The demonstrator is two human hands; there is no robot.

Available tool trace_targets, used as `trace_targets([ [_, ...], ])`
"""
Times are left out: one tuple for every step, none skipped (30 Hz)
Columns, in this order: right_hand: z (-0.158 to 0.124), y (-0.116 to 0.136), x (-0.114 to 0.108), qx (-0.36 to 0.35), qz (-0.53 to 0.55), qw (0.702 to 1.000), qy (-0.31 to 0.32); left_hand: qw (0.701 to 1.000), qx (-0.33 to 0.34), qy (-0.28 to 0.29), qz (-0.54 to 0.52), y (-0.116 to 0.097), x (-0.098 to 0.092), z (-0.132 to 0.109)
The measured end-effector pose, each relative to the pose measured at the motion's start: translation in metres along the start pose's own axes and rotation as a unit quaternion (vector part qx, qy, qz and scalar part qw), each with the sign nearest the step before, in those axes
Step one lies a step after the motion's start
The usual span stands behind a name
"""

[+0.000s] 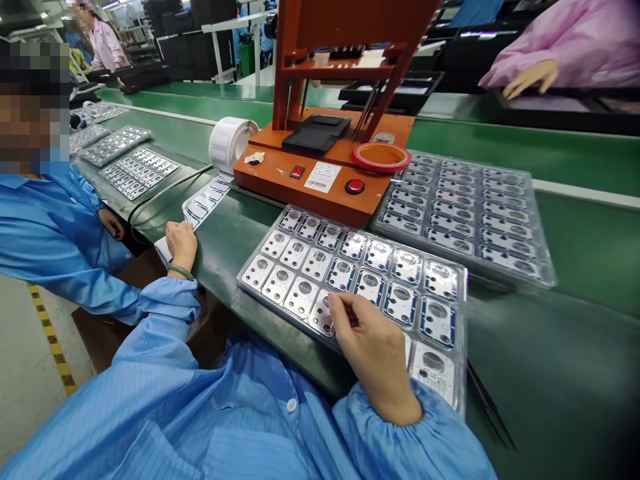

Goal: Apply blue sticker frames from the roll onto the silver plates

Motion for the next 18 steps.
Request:
trace_targets([
  [-0.001, 0.001, -0.001, -0.002, 0.000, 1.000, -0.003, 1.000, 0.005, 0.002, -0.002, -0.001, 0.000, 0.000],
  [-0.001, 0.001, -0.001, -0.003, 0.002, 1.000, -0.003, 1.000, 0.008, 0.002, -0.003, -0.002, -0.001, 0.001],
  [-0.002, 0.001, -0.001, 0.000, 0.005, 1.000, -0.002, 1.000, 0.009, 0.001, -0.004, -0.004, -0.001, 0.001],
  [-0.002, 0.001, 0.000, 0.004, 0.010, 1.000, 0.000, 1.000, 0.007, -0.003, -0.005, -0.004, -0.002, 0.001],
  [-0.002, 0.000, 0.000, 0.013, 0.017, 1.000, 0.003, 1.000, 0.004, -0.009, -0.007, -0.005, -0.004, 0.001],
  [-0.002, -0.001, 0.001, 0.026, 0.026, 0.999, 0.009, 1.000, -0.001, -0.014, -0.008, -0.005, -0.005, 0.000],
  [-0.002, -0.003, 0.003, 0.043, 0.037, 0.998, 0.020, 1.000, -0.004, -0.019, -0.010, -0.005, -0.006, 0.000],
  [-0.002, -0.005, 0.005, 0.061, 0.050, 0.996, 0.035, 1.000, -0.006, -0.023, -0.013, -0.005, -0.006, 0.000],
  [-0.001, -0.007, 0.007, 0.079, 0.063, 0.994, 0.050, 1.000, -0.006, -0.025, -0.015, -0.005, -0.007, 0.000],
  [-0.001, -0.009, 0.008, 0.095, 0.074, 0.991, 0.064, 0.999, -0.004, -0.026, -0.019, -0.005, -0.007, -0.001],
  [-0.001, -0.010, 0.009, 0.107, 0.082, 0.988, 0.075, 0.999, 0.001, -0.027, -0.022, -0.005, -0.007, -0.001],
  [-0.001, -0.011, 0.010, 0.112, 0.088, 0.987, 0.080, 0.999, 0.006, -0.028, -0.026, -0.005, -0.008, -0.001],
  [-0.001, -0.011, 0.010, 0.113, 0.090, 0.986, 0.081, 0.999, 0.012, -0.030, -0.030, -0.005, -0.008, -0.001],
  [-0.001, -0.011, 0.009, 0.111, 0.091, 0.987, 0.079, 0.999, 0.018, -0.032, -0.035, -0.005, -0.009, -0.001],
  [-0.001, -0.010, 0.009, 0.107, 0.090, 0.987, 0.077, 0.998, 0.023, -0.036, -0.040, -0.006, -0.010, -0.001],
  [-0.001, -0.009, 0.008, 0.102, 0.087, 0.988, 0.075, 0.998, 0.029, -0.041, -0.044, -0.006, -0.011, -0.001],
  [-0.002, -0.009, 0.008, 0.096, 0.085, 0.989, 0.073, 0.997, 0.034, -0.049, -0.049, -0.007, -0.013, -0.002],
  [-0.002, -0.008, 0.008, 0.092, 0.082, 0.990, 0.071, 0.996, 0.040, -0.058, -0.055, -0.007, -0.016, -0.003],
])
Point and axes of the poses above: each hand's wrist, its own z-axis towards the middle knuckle, its own x-axis out of the palm, y = z × x, the point moved 5 cm from there along z, towards the middle knuckle
